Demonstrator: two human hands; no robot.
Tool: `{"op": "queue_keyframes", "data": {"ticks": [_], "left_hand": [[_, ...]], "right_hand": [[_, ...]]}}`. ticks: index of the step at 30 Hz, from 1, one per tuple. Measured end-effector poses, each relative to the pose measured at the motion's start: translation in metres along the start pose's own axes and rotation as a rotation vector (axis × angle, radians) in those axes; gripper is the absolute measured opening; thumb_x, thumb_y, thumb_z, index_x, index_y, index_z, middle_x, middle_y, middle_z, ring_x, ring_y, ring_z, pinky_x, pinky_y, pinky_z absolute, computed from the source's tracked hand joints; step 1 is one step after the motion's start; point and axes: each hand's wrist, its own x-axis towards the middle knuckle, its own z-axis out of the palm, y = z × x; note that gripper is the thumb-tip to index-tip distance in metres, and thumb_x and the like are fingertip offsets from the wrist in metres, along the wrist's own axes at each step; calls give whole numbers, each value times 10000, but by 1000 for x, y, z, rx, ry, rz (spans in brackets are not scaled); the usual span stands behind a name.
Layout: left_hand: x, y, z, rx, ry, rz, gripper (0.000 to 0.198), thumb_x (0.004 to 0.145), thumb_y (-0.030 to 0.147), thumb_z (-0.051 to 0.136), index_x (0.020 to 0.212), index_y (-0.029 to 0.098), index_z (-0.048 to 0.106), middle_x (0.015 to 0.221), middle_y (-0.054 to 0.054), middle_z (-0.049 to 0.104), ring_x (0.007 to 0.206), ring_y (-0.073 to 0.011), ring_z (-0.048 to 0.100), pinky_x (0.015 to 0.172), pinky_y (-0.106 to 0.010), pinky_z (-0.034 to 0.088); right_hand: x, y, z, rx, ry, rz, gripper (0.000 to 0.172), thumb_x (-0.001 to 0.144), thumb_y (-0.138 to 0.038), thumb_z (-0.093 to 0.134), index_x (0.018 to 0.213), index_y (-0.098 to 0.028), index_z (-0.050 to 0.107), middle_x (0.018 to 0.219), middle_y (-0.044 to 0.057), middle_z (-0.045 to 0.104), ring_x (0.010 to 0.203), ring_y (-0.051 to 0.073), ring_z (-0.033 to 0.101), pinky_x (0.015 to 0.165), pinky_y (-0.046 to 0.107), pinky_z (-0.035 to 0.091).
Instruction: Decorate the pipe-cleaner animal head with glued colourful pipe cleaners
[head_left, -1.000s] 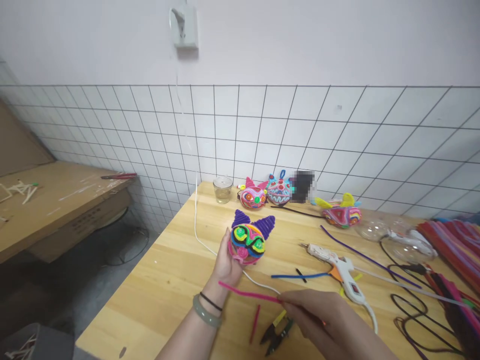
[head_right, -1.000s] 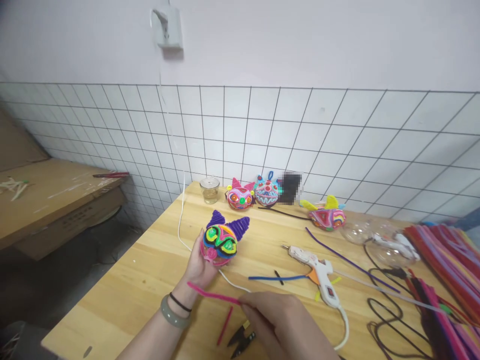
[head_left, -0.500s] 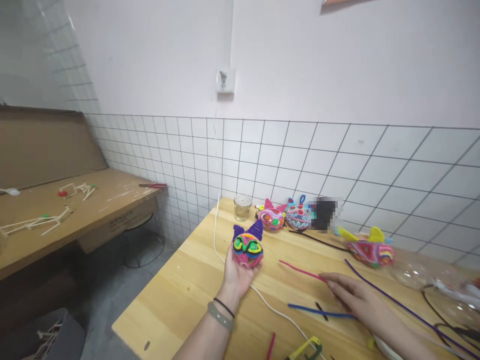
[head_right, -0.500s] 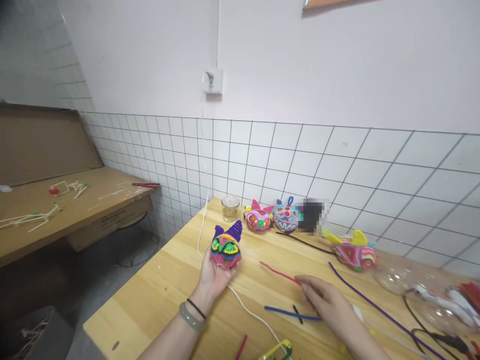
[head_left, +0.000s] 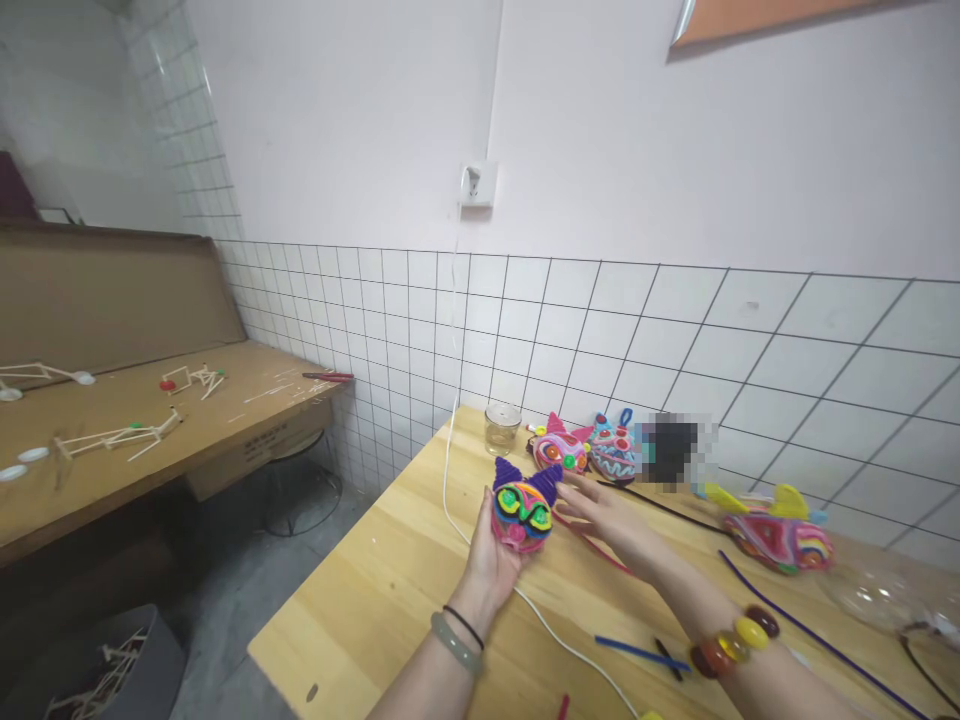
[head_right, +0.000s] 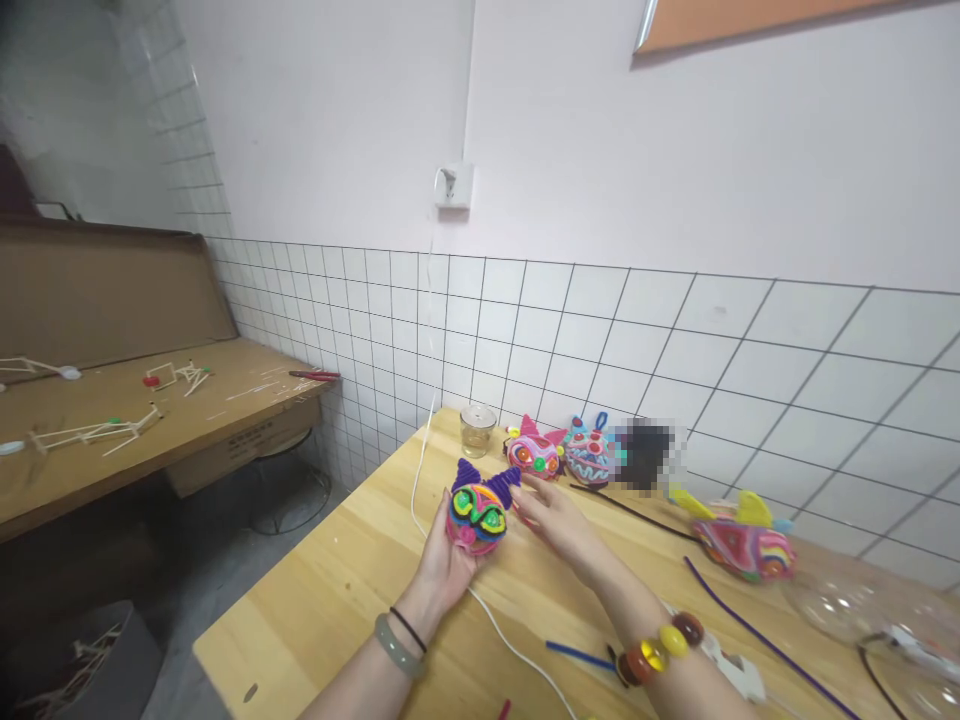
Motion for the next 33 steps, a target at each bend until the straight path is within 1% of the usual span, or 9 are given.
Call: {"op": "queue_keyframes", "data": {"ticks": [3,6,9,14,17,22,27,30,33], "left_hand": [[1,-2,4,42,-54,7,527,870,561,451,1097,126,643,1069,-139,700,898,-226,665,764,-334,511],[3,-4,2,92,-46,13,575,865,605,409,1116,137,630,1070,-150,697,894,-241,671,767,-359,516],[6,-6,-8,139,93,75,566,857,616,408,1071,133,612,950,-157,706,724,-239,682,647,-371,525],[13,-6,-27,114,283,211,177,886,339,529,899,163,541,691,-26,635,556,-126,629,532,-220,451],[15,-6,-30,108,317,244,125,822,257,621,828,161,541,633,-10,611,496,-101,592,476,-186,394],[16,-6,-28,127,308,265,202,696,231,746,738,146,568,658,-49,657,512,-109,599,475,-191,396],[13,-6,-26,154,276,279,302,653,324,791,676,151,545,600,-23,623,506,-95,566,477,-183,395],[9,-6,-20,157,214,254,356,709,469,719,797,152,586,692,-36,646,580,-117,606,542,-210,454],[4,-6,-13,165,113,167,482,735,557,650,1002,160,601,862,-93,690,653,-168,660,646,-303,517]], "right_hand": [[11,-3,13,86,-59,127,462,770,-558,648,1064,-202,642,1036,97,724,837,201,698,771,363,535],[21,3,19,175,-67,221,376,798,-518,643,1004,-205,629,944,79,738,750,183,705,721,368,546],[28,6,18,256,-56,270,293,837,-457,626,981,-203,607,855,63,744,668,171,705,686,360,552],[36,-1,9,344,-9,235,231,886,-391,585,998,-189,566,812,76,748,668,188,719,674,338,564],[40,-6,5,359,29,190,238,894,-381,579,1033,-192,537,821,79,749,658,185,722,654,320,571],[43,-12,1,339,34,163,209,891,-355,590,1007,-191,533,753,74,748,644,187,724,585,281,568],[37,-16,-1,319,-27,107,211,848,-353,646,973,-192,592,805,75,758,728,188,724,663,286,574],[35,-16,-5,295,-68,85,199,827,-356,672,929,-190,632,877,78,758,781,179,716,730,283,562],[37,-15,-8,252,-83,108,185,839,-368,656,894,-192,644,871,68,757,764,163,708,720,268,552]]}}
